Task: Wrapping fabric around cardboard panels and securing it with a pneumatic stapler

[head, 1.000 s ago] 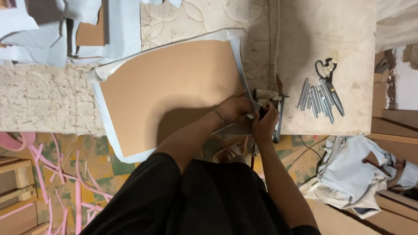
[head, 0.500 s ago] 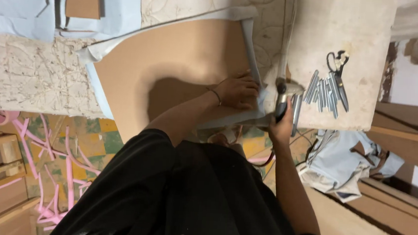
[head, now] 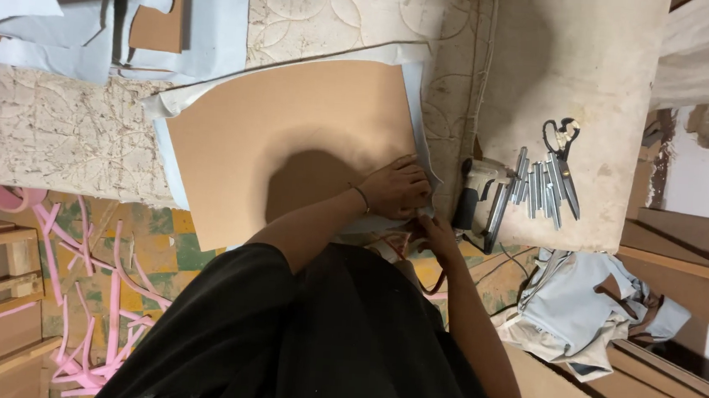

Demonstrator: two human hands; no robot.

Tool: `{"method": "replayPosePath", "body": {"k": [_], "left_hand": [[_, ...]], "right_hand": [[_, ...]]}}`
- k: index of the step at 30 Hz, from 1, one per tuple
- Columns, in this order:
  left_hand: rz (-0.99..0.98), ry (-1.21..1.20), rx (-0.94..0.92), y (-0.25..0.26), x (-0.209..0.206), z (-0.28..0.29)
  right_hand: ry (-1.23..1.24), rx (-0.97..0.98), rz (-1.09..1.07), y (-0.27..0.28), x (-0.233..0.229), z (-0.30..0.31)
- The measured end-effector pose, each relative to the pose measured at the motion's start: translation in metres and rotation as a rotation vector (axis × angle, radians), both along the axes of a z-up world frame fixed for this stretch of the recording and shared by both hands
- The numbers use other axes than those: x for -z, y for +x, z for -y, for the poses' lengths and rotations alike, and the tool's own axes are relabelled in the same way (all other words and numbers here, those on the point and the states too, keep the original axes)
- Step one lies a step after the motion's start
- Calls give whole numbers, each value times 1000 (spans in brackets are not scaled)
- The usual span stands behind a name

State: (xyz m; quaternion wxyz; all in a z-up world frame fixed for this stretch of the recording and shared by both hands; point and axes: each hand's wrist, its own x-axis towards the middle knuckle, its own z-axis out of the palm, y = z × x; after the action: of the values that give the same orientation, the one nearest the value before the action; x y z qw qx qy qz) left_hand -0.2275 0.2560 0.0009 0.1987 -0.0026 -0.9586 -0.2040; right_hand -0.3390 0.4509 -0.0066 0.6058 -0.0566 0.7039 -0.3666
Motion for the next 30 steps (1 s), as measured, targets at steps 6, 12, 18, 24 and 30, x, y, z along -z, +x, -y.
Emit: {"method": "replayPosePath", "body": {"k": [6,12,18,24,30], "left_hand": [[-64,72,8,-3,18,-4],[-12,178,84,-9,6,13],[-79,241,178,-22,7,29],[-44,299,65,-22,33,11],[-89,566,226,-38,28,25]], "right_hand": [[-63,-185,-259,2,-32,9],[-280,-827,-1055,3,-11,-32],[110,-462,-687,-4,-47,33],[45,-198,-957,6,-109,69],[166,-66,-912,-18,-130,55]]}}
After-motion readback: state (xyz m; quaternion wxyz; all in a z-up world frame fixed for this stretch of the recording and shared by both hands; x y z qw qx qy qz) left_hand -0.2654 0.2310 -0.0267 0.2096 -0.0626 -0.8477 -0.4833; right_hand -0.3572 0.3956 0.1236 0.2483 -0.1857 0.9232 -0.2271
